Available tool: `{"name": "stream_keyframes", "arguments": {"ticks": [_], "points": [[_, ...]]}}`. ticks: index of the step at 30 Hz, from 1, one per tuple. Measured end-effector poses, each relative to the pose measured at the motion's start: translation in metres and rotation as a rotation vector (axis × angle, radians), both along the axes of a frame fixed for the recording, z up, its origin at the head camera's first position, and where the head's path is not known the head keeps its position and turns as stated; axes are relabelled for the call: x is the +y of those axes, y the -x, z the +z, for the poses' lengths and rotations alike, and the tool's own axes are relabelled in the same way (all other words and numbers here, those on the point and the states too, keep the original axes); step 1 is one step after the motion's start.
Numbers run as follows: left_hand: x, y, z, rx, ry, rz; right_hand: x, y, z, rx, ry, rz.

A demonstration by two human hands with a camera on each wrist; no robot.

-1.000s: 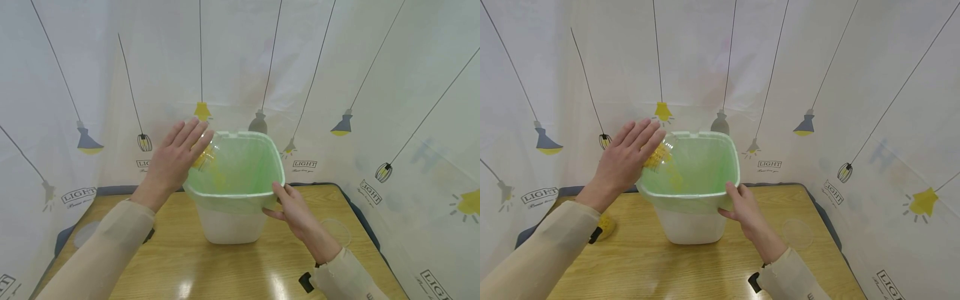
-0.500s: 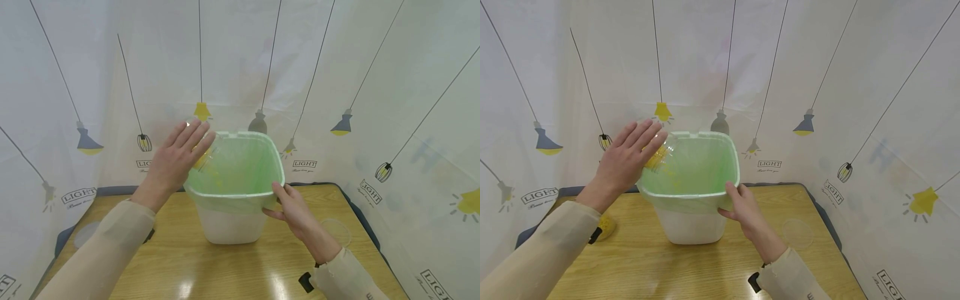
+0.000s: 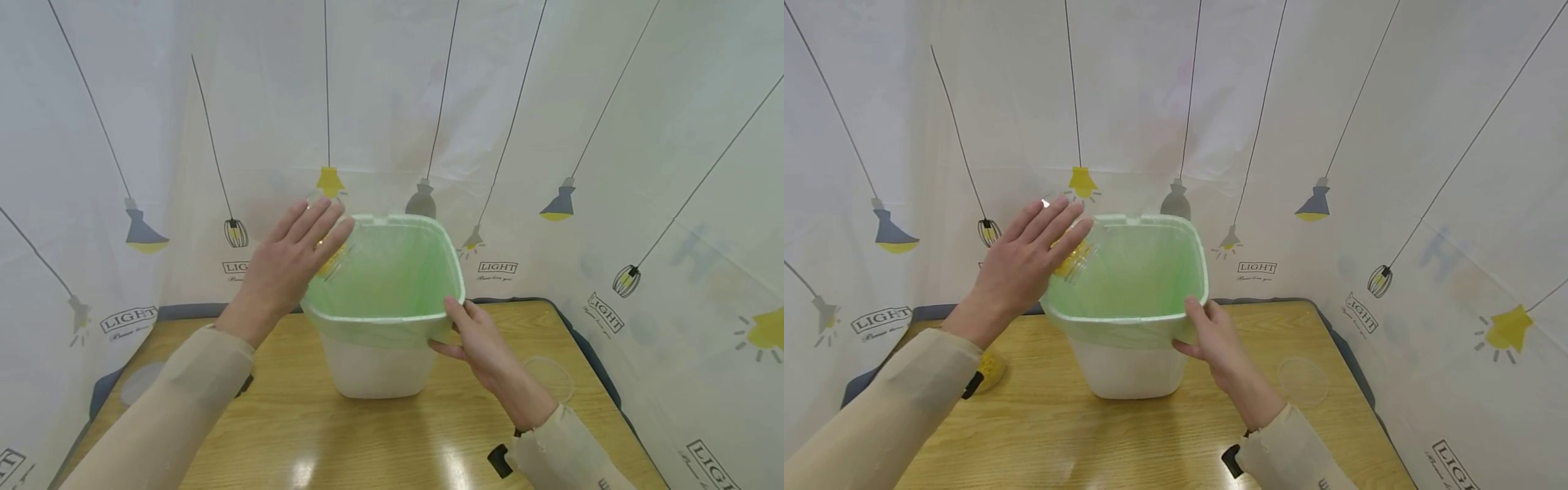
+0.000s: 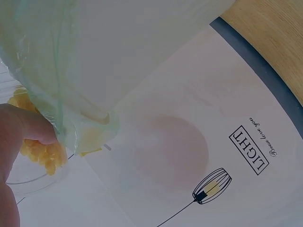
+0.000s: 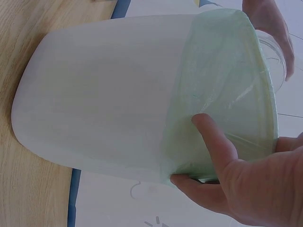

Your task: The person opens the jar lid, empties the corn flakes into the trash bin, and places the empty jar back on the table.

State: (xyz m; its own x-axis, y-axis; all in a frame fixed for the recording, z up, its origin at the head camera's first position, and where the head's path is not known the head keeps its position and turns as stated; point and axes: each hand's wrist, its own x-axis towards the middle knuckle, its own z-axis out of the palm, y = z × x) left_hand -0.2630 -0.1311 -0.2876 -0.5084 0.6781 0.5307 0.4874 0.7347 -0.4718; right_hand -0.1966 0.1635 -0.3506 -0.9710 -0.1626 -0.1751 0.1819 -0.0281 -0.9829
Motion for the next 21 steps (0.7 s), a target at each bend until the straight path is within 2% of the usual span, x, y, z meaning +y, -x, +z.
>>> {"name": "stream_keyframes", "arguments": {"ticks": [13, 21], "points": [[0.0003, -0.0006, -0.0010, 0.020, 0.074, 0.038, -0.0001, -0.0004, 0.0008, 0.002, 0.000, 0.004], [0.0004, -0.0020, -0.0004, 0.029, 0.066, 0.035, 0.0001, -0.0006, 0.0006, 0.007, -0.003, 0.013]]}}
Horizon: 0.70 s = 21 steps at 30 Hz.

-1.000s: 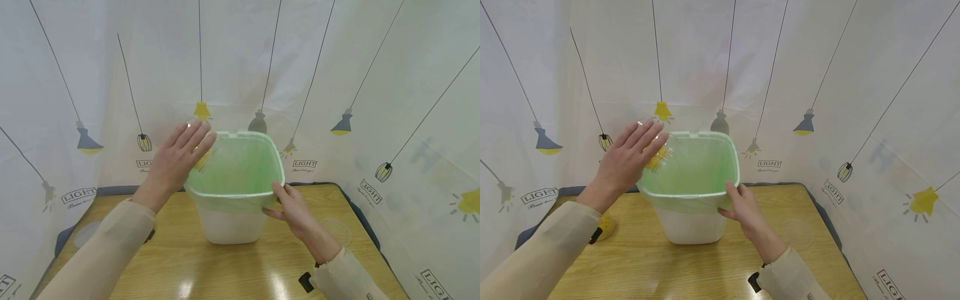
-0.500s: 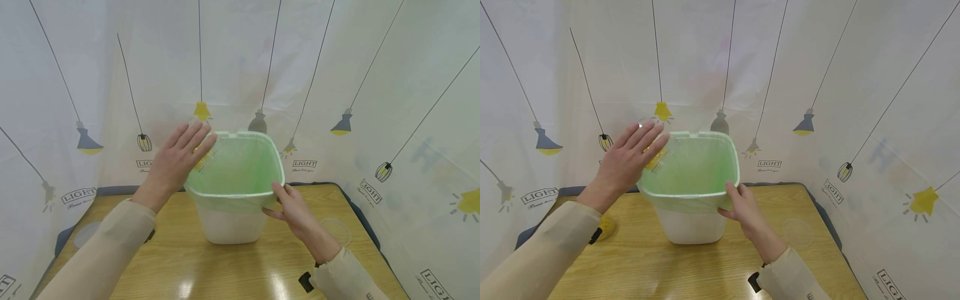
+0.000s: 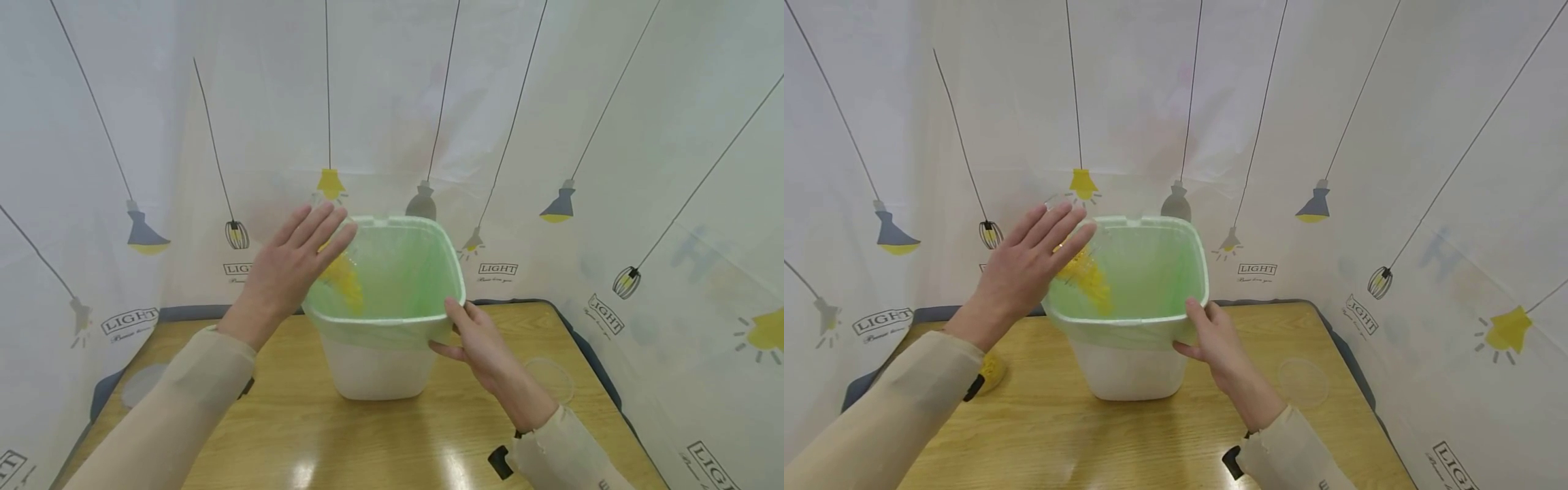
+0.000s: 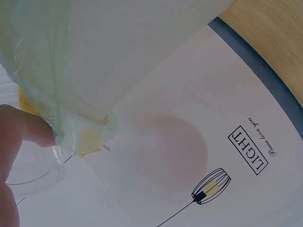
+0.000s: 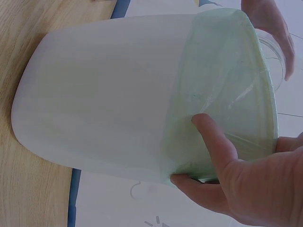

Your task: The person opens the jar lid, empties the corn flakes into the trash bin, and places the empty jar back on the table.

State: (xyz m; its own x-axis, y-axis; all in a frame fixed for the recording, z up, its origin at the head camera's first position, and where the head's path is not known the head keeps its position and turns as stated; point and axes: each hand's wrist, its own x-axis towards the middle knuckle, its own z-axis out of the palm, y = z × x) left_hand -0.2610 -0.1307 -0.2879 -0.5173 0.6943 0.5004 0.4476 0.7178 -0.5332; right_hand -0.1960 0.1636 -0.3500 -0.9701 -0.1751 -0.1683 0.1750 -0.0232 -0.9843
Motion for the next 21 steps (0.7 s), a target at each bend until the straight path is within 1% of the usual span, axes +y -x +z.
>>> {"name": "stream_keyframes", "arguments": {"ticks": [8, 16, 21], "points": [[0.0002, 0.0017, -0.0007, 0.002, -0.012, -0.023, -0.0002, 0.0002, -0.0004, -0.001, -0.002, -0.009], [0.0002, 0.0007, 0.0004, 0.035, 0.020, 0.002, -0.0006, 0.0013, -0.0024, -0.006, 0.004, -0.019], [0.0001, 0.0009, 0.0010, 0.042, 0.015, -0.008, -0.0004, 0.0015, -0.0026, -0.005, 0.001, -0.021]]}}
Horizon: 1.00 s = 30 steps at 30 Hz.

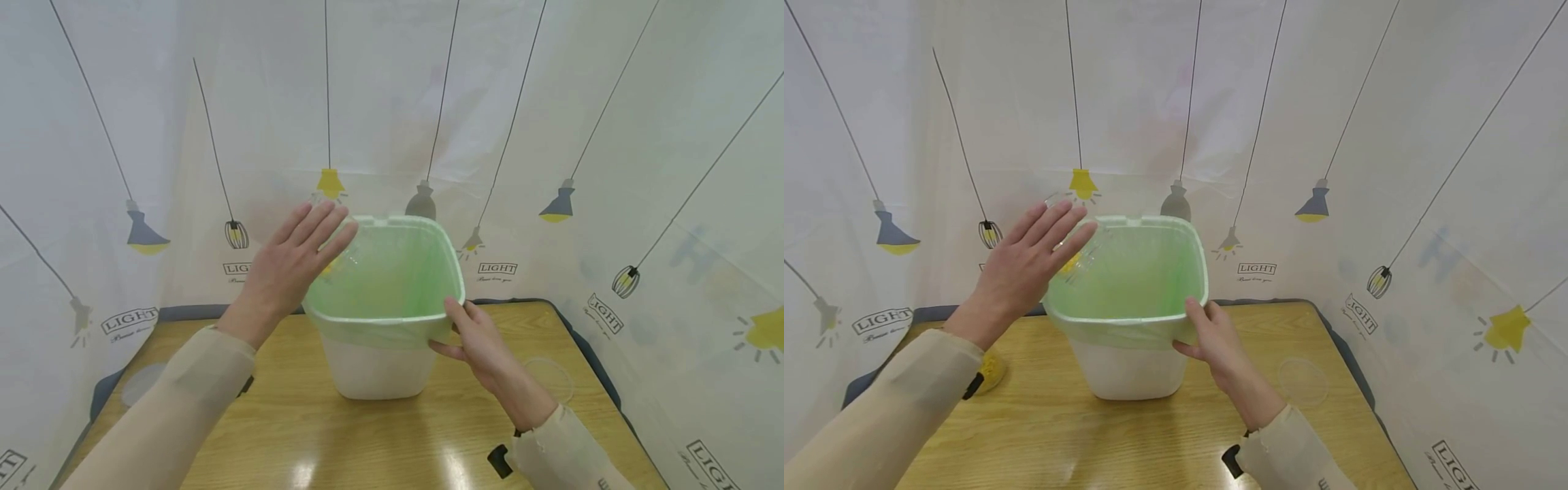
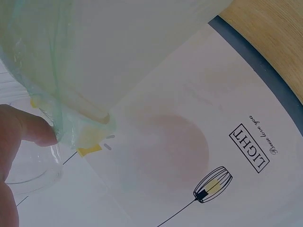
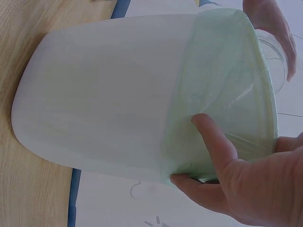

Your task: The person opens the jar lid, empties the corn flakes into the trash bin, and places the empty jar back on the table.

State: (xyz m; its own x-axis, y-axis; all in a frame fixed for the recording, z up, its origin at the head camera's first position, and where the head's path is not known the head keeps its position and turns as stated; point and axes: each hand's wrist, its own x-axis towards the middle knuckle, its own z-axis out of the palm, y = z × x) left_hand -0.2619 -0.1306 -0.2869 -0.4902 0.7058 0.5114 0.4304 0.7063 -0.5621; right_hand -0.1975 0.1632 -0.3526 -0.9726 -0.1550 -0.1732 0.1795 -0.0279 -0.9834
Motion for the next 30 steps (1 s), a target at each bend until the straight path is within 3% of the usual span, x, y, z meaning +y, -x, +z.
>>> {"name": "stream_keyframes", "arguments": {"ticks": [9, 19, 30], "points": [[0.0008, 0.0013, 0.0007, 0.007, -0.007, -0.021, -0.0002, -0.0001, 0.0011, -0.003, -0.002, 0.002], [0.0002, 0.0001, 0.0006, 0.017, 0.064, -0.046, -0.0003, -0.0001, 0.0007, 0.001, -0.008, 0.004], [0.0006, -0.0007, 0.0002, 0.017, 0.079, -0.045, -0.0006, -0.0002, 0.0007, -0.004, -0.009, -0.002]]}}
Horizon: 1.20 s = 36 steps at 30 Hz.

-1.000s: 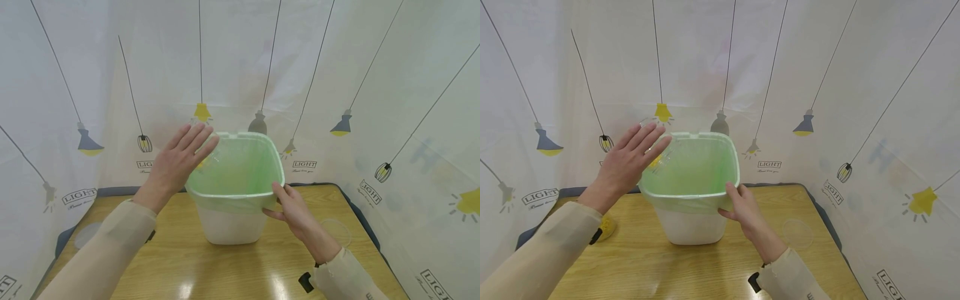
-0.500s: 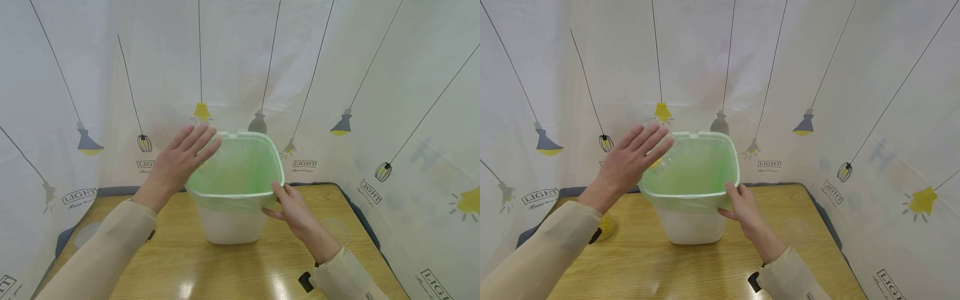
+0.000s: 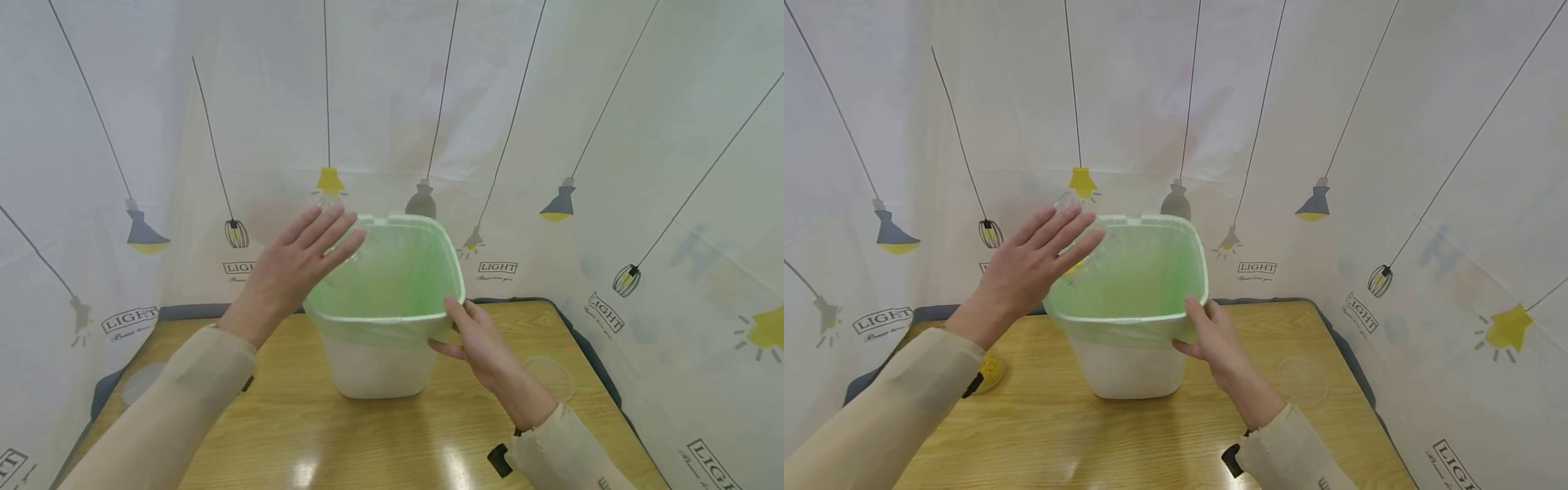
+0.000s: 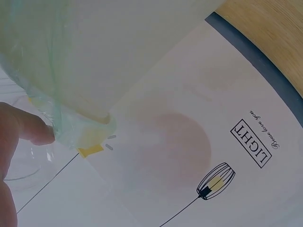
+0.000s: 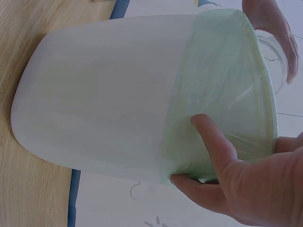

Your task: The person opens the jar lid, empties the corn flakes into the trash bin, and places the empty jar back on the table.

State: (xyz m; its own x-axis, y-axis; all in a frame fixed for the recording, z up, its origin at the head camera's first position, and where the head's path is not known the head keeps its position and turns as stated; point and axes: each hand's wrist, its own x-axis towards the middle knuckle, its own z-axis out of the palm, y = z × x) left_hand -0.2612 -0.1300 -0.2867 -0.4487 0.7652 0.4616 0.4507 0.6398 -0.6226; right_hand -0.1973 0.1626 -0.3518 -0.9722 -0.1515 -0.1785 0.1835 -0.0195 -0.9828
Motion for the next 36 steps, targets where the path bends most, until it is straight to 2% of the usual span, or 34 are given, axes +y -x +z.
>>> {"name": "stream_keyframes", "arguments": {"ticks": [5, 17, 28, 36], "points": [[0.0001, 0.0015, 0.0024, 0.009, -0.050, -0.001, -0.0002, 0.0000, 0.0006, 0.001, 0.003, 0.000], [-0.0016, 0.0027, 0.0026, 0.024, -0.098, -0.021, 0.0000, -0.0003, 0.0010, -0.004, 0.008, 0.009], [0.0035, 0.0020, 0.0011, -0.060, -0.150, -0.004, 0.0014, -0.0015, 0.0013, -0.005, 0.010, 0.006], [0.0023, 0.0030, 0.0008, -0.023, -0.076, 0.003, 0.0017, -0.0004, 0.0001, 0.012, 0.007, 0.021]]}}
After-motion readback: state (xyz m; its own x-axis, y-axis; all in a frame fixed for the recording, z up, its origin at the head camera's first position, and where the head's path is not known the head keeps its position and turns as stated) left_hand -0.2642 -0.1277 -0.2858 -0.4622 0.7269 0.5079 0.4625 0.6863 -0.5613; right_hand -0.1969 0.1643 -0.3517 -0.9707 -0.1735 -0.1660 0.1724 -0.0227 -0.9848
